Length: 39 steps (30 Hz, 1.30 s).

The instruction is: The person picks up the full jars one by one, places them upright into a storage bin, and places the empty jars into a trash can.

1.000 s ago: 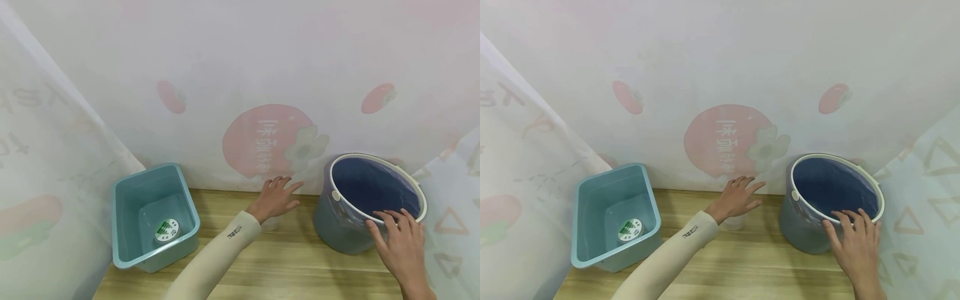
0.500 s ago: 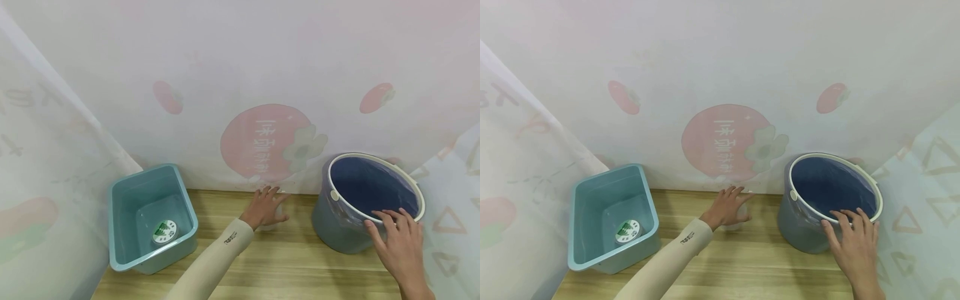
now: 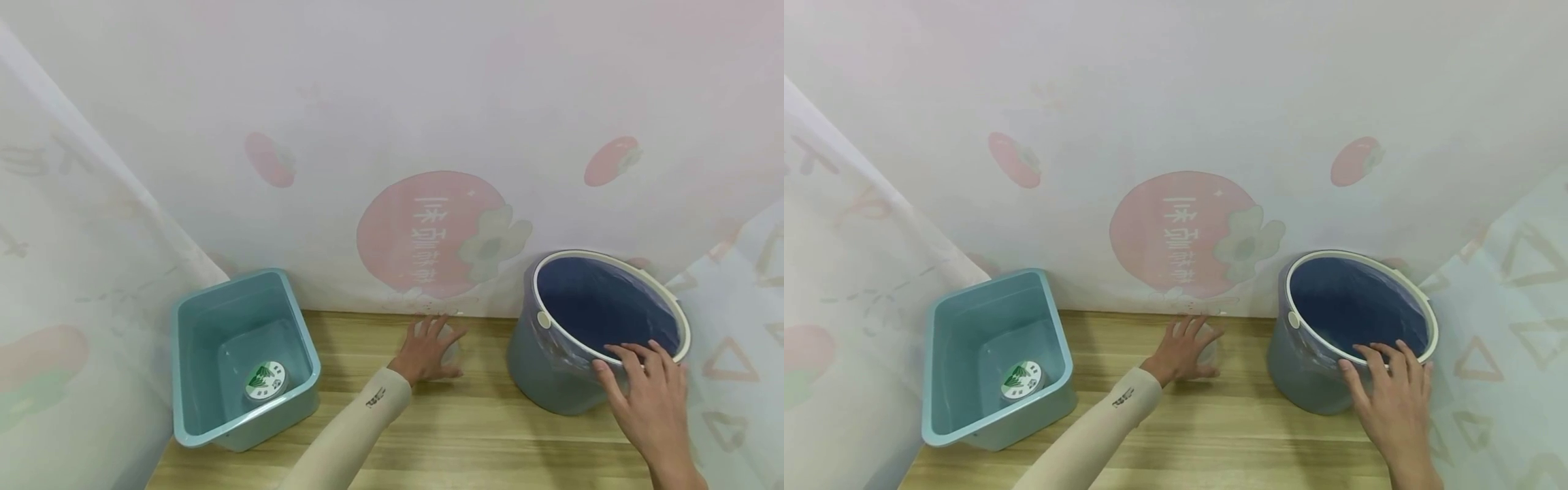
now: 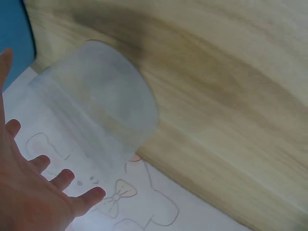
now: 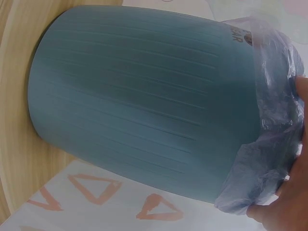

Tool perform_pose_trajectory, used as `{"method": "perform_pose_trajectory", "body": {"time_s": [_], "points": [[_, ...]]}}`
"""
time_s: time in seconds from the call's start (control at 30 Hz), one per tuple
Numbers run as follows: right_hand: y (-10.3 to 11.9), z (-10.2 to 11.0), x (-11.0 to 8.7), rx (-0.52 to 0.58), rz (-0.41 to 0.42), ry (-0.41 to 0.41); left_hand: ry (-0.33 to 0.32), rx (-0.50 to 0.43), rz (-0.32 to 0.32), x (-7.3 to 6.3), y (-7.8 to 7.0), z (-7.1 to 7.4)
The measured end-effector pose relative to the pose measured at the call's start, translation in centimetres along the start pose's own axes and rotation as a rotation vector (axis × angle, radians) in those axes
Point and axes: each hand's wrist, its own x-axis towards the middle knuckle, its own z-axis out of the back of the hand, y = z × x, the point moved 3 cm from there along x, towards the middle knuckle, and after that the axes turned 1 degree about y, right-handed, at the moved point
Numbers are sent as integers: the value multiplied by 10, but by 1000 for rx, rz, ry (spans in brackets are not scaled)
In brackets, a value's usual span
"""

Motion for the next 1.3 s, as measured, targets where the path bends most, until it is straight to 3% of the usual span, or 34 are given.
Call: {"method": "perform_pose_trajectory", "body": {"time_s": [0.4,0.73,1.3], "points": [[1,3,-1,8,-22,9,29,102,1,-5,1,-15],[1,2,-1,0,-7,3,-52,104,16,-9,2,-25],[4,2,-3,0,4,-4,-164,186,27,-14,4,-37]]}}
